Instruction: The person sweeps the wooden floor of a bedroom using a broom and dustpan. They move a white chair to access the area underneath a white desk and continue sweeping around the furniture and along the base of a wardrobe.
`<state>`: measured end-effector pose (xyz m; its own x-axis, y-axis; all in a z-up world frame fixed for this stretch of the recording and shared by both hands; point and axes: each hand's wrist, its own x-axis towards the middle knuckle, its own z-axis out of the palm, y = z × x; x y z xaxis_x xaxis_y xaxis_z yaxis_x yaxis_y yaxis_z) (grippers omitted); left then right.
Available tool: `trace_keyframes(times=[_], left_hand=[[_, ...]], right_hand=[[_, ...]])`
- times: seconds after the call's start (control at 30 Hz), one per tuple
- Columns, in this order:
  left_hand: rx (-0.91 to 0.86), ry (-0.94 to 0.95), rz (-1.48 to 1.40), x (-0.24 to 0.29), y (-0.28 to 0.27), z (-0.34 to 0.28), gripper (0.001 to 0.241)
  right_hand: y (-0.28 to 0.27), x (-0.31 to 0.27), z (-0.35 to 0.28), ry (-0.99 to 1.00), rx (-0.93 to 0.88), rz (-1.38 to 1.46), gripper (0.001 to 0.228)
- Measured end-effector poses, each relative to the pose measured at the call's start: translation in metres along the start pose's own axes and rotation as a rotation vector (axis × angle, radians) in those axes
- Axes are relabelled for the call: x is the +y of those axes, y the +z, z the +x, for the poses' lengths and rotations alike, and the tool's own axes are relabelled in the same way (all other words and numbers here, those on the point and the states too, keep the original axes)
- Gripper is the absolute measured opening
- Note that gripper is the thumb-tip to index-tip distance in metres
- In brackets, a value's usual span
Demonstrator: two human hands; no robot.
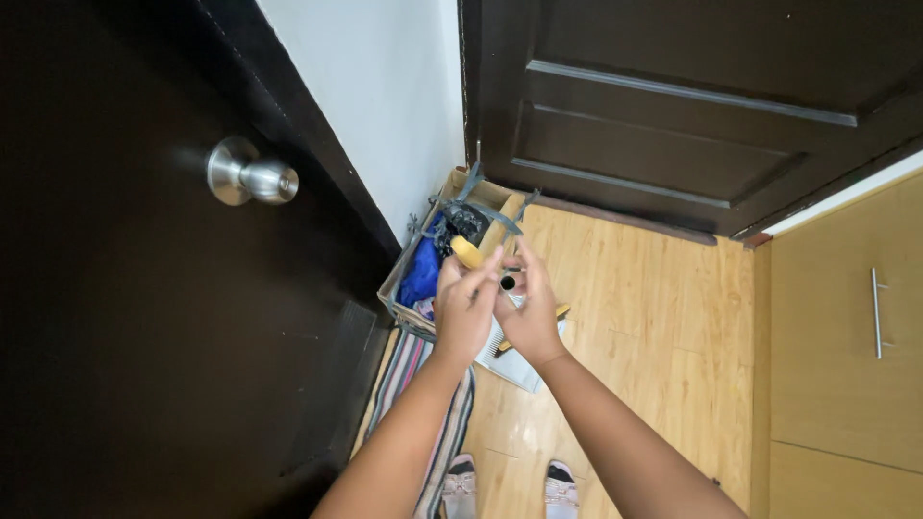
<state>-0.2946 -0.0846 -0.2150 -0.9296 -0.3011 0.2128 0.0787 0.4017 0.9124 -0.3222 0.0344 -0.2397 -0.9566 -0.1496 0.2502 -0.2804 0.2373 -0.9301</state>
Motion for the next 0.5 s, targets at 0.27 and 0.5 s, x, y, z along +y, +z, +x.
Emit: trace_keyframes(times=[0.27,0.5], left_hand=[[-0.040,-0.002,-0.140,0.031,0.019,-0.050,0.029],[0.105,-0.082,-0.326,0.039,0.032,-0.083,0.017]], right_hand=[[-0.027,0.041,-0.013,-0.028,-0.340,0.105,0.042],[-0.047,0.066,-0.026,0.243,-0.267,0.378,0.017]])
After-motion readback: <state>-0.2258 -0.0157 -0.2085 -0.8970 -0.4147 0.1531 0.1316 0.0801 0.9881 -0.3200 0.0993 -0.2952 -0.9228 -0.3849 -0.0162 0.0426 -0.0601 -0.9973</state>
